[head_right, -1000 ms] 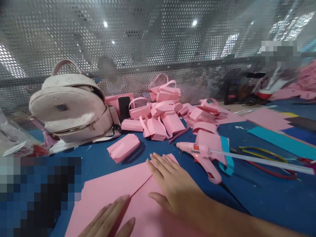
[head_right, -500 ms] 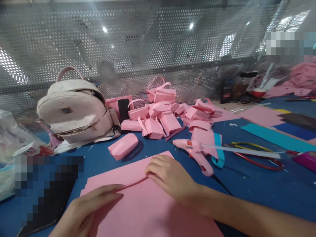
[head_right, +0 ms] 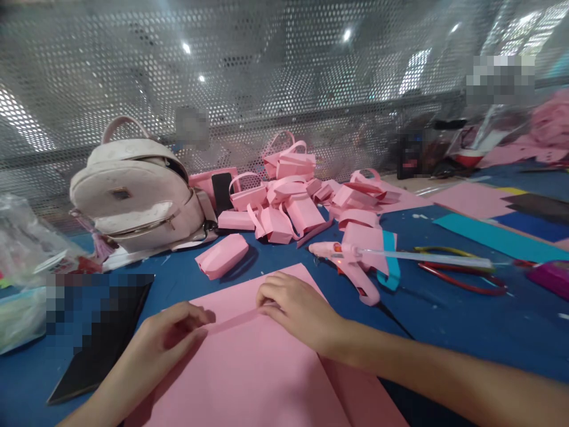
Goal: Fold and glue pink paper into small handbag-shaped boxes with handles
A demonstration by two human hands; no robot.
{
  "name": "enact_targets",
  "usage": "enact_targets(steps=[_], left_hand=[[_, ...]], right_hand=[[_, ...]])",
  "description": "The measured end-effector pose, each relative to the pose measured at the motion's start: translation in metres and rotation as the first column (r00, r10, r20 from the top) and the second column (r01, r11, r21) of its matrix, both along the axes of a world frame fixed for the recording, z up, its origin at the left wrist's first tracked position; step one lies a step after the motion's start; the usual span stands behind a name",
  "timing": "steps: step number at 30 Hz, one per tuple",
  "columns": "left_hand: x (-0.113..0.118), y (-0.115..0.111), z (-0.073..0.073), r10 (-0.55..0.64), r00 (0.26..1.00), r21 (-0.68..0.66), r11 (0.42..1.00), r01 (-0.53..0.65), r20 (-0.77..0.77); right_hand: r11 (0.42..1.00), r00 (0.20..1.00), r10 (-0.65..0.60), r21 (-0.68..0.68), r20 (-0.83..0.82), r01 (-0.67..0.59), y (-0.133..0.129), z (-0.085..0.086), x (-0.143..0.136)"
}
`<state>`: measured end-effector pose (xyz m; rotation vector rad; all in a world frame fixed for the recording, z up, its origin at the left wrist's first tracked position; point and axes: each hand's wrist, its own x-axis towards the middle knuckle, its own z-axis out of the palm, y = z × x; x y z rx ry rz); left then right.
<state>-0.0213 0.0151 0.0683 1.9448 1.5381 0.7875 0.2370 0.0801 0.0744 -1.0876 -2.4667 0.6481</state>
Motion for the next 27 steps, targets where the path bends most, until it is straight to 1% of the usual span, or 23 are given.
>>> enact_targets(steps=[4,6,9,12,15,21,24,27], left_hand=[[-0.001,-0.001,-0.001,-0.031,0.997,0.047,0.998,0.035,-0.075],[-0.002,-0.002,-0.002,-0.056,0.987,0.09,0.993,0.07,-0.147],[-0.001,-0.004,-0.005,-0.061,0.966,0.17,0.98,0.106,-0.253],[0.005,-0.005,-0.005,-0.078,0.942,0.223,0.962,0.157,-0.326],[0.014,-0.002,-0.002,-0.091,0.921,0.239,0.952,0.193,-0.379],[0.03,0.008,0.005,-0.106,0.912,0.24,0.947,0.214,-0.396],[0.035,0.009,0.004,-0.115,0.906,0.24,0.944,0.228,-0.407],[0.036,0.01,0.001,-0.116,0.907,0.243,0.943,0.229,-0.405]], right_hand=[[0.998,1.0,0.025,0.056,0.012,-0.026,-0.001,-0.001,0.001],[0.992,0.998,0.05,0.118,0.026,-0.053,-0.002,-0.003,0.002],[0.969,0.995,0.087,0.23,0.041,-0.094,-0.003,-0.005,0.002],[0.942,0.992,0.118,0.311,0.043,-0.125,-0.003,-0.008,0.002],[0.925,0.99,0.135,0.353,0.04,-0.141,-0.004,-0.01,0.002],[0.922,0.99,0.141,0.362,0.019,-0.139,-0.005,-0.01,0.005],[0.919,0.988,0.154,0.368,0.004,-0.144,-0.005,-0.01,0.007],[0.899,0.986,0.167,0.41,0.005,-0.155,-0.003,-0.014,0.009]])
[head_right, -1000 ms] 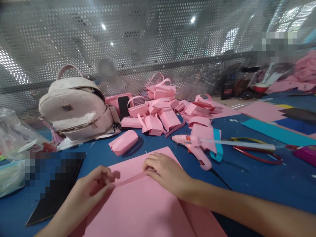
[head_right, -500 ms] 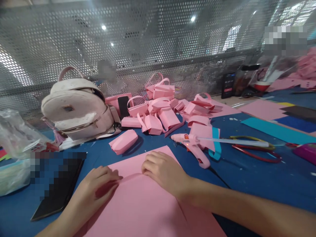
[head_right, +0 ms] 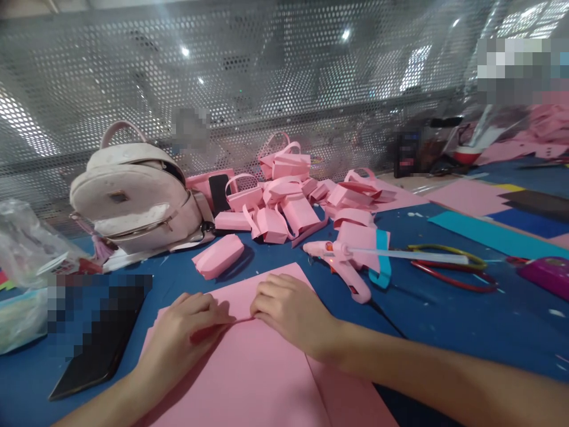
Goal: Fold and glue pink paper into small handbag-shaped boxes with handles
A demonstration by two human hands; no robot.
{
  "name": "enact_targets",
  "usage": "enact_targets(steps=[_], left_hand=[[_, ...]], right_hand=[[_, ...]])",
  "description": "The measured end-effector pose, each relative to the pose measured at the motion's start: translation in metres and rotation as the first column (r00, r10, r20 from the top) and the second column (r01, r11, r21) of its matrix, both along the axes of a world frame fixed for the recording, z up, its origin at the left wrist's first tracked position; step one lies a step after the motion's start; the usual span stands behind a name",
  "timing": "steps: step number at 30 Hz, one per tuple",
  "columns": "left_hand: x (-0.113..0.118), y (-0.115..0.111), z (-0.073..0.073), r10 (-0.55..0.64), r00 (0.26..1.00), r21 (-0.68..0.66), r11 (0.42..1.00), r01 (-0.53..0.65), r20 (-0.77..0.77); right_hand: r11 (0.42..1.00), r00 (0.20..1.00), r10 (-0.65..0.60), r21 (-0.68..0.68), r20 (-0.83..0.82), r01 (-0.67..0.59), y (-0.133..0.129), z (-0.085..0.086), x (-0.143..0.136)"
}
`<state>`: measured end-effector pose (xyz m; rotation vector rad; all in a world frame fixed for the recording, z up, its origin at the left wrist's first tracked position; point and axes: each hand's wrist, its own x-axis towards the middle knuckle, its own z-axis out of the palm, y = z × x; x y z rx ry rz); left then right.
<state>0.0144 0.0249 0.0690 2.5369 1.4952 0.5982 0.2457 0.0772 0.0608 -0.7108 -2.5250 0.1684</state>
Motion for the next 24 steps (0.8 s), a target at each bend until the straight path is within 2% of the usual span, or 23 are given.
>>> enact_targets(steps=[3,6,9,12,16,19,24], left_hand=[[-0.002,0.001,-0.006,-0.011,0.999,0.027,1.0,0.01,0.036],[-0.004,0.001,-0.012,-0.072,0.997,0.162,0.985,0.065,0.036],[-0.003,0.0,-0.014,-0.11,0.992,0.346,0.93,0.122,-0.055],[-0.001,-0.001,-0.014,-0.116,0.979,0.437,0.881,0.178,-0.165],[0.0,-0.005,-0.013,-0.13,0.957,0.487,0.838,0.246,-0.26],[0.0,-0.008,-0.011,-0.122,0.952,0.467,0.849,0.246,-0.281],[-0.001,-0.009,-0.007,-0.131,0.955,0.438,0.866,0.24,-0.265]], right_hand=[[0.991,0.999,0.029,0.127,0.016,-0.031,0.003,-0.006,0.002],[0.96,0.996,0.074,0.267,0.047,-0.083,0.006,-0.01,0.003],[0.928,0.991,0.108,0.35,0.081,-0.13,0.005,-0.01,0.004],[0.897,0.985,0.1,0.415,0.14,-0.15,0.0,-0.009,0.002],[0.906,0.971,0.063,0.395,0.231,-0.152,-0.011,-0.007,-0.002],[0.923,0.964,-0.018,0.375,0.265,-0.086,-0.018,0.0,-0.004],[0.91,0.942,-0.128,0.414,0.311,-0.012,-0.02,0.009,0.004]])
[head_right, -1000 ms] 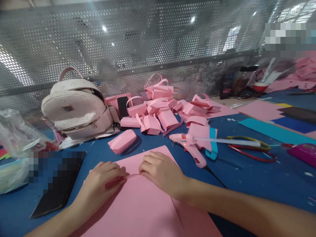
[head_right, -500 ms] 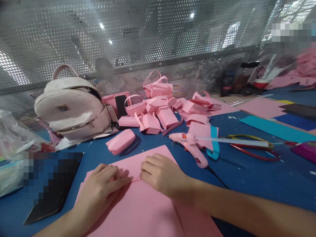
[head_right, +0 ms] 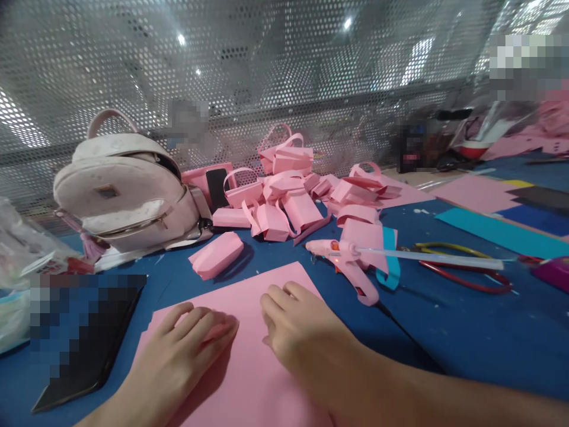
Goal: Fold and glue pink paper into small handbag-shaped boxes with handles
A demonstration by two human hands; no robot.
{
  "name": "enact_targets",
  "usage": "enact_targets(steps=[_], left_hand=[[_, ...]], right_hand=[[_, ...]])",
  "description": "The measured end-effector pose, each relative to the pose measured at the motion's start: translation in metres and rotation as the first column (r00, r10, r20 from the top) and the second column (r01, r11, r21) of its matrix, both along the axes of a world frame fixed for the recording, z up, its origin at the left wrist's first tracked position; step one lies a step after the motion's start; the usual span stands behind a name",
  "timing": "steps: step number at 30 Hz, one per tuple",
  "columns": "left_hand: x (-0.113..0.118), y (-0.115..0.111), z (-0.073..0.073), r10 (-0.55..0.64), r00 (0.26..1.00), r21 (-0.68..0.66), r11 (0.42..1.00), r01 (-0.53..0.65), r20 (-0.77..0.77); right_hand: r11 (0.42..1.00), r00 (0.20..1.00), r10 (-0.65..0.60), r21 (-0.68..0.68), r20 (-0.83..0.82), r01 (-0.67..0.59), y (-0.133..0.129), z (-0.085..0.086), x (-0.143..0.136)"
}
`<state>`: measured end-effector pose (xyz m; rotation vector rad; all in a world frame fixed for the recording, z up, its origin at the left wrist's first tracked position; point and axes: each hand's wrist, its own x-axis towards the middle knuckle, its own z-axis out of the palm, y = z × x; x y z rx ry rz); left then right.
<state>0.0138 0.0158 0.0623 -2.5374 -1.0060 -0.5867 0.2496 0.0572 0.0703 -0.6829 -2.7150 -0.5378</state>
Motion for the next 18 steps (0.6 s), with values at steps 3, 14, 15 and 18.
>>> enact_targets(steps=[3,14,15,18], left_hand=[[0.001,0.001,0.0,-0.006,1.0,0.013,1.0,0.006,-0.001],[-0.002,-0.005,0.001,0.039,0.996,-0.159,0.986,-0.052,-0.081],[-0.004,-0.005,0.002,0.053,0.995,-0.174,0.982,-0.067,-0.08],[-0.01,-0.003,0.004,0.072,0.996,-0.149,0.986,-0.08,-0.06]], right_hand=[[1.0,0.998,-0.005,-0.008,0.066,0.006,0.002,-0.004,0.008],[0.955,0.966,-0.239,-0.158,0.095,0.251,-0.003,0.012,0.006],[0.941,0.961,-0.265,-0.197,0.075,0.274,-0.002,0.018,0.004],[0.883,0.961,-0.273,-0.386,0.04,0.267,0.005,0.03,0.002]])
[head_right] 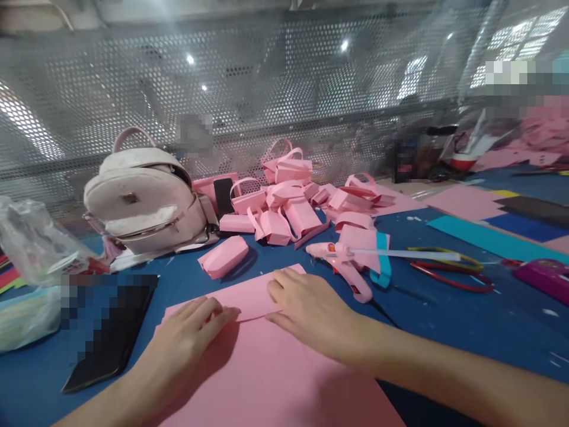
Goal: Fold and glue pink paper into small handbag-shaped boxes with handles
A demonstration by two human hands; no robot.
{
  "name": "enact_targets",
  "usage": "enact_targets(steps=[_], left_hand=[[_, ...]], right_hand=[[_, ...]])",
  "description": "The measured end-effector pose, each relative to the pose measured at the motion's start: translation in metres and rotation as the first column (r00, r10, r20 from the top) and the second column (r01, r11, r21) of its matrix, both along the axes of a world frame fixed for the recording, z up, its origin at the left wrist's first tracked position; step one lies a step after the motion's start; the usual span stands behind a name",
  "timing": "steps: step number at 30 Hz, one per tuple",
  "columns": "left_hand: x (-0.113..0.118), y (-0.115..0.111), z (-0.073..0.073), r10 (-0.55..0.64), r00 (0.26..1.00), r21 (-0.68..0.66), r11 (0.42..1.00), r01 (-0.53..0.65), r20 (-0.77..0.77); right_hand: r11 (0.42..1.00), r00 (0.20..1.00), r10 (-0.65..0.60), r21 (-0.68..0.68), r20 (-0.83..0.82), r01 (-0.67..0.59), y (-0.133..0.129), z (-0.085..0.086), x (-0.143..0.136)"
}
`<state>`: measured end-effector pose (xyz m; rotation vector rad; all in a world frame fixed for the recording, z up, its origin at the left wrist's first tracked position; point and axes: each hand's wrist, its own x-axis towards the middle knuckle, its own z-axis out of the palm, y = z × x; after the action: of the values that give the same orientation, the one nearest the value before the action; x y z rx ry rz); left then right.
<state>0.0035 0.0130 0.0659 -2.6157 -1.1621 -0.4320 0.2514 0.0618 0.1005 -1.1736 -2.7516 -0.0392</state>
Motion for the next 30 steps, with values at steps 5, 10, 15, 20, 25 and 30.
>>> enact_targets(steps=[5,10,15,20,25,30], left_hand=[[-0.01,0.006,0.009,-0.031,0.998,0.253,0.966,0.042,-0.046],[-0.015,0.003,0.031,0.068,0.996,-0.016,0.998,-0.067,0.064],[-0.016,0.004,0.048,0.289,0.856,-0.772,0.609,0.18,0.428],[-0.017,0.01,0.041,0.414,0.782,-0.879,0.32,0.354,0.466],[-0.018,0.013,0.029,0.475,0.703,-0.84,0.412,0.353,0.529],[-0.015,0.011,0.031,0.48,0.675,-0.816,0.459,0.351,0.56]], right_hand=[[0.945,0.948,-0.127,-0.327,-0.291,0.026,0.01,-0.001,-0.003],[0.871,0.774,-0.192,-0.469,-0.604,-0.149,0.016,-0.007,-0.01],[0.869,0.78,-0.194,-0.473,-0.595,-0.145,0.011,0.003,-0.021],[0.87,0.804,-0.146,-0.462,-0.576,-0.174,0.001,0.017,-0.033],[0.856,0.654,-0.136,-0.421,-0.744,-0.301,-0.006,0.025,-0.038],[0.855,0.693,-0.178,-0.459,-0.699,-0.243,-0.003,0.026,-0.041]])
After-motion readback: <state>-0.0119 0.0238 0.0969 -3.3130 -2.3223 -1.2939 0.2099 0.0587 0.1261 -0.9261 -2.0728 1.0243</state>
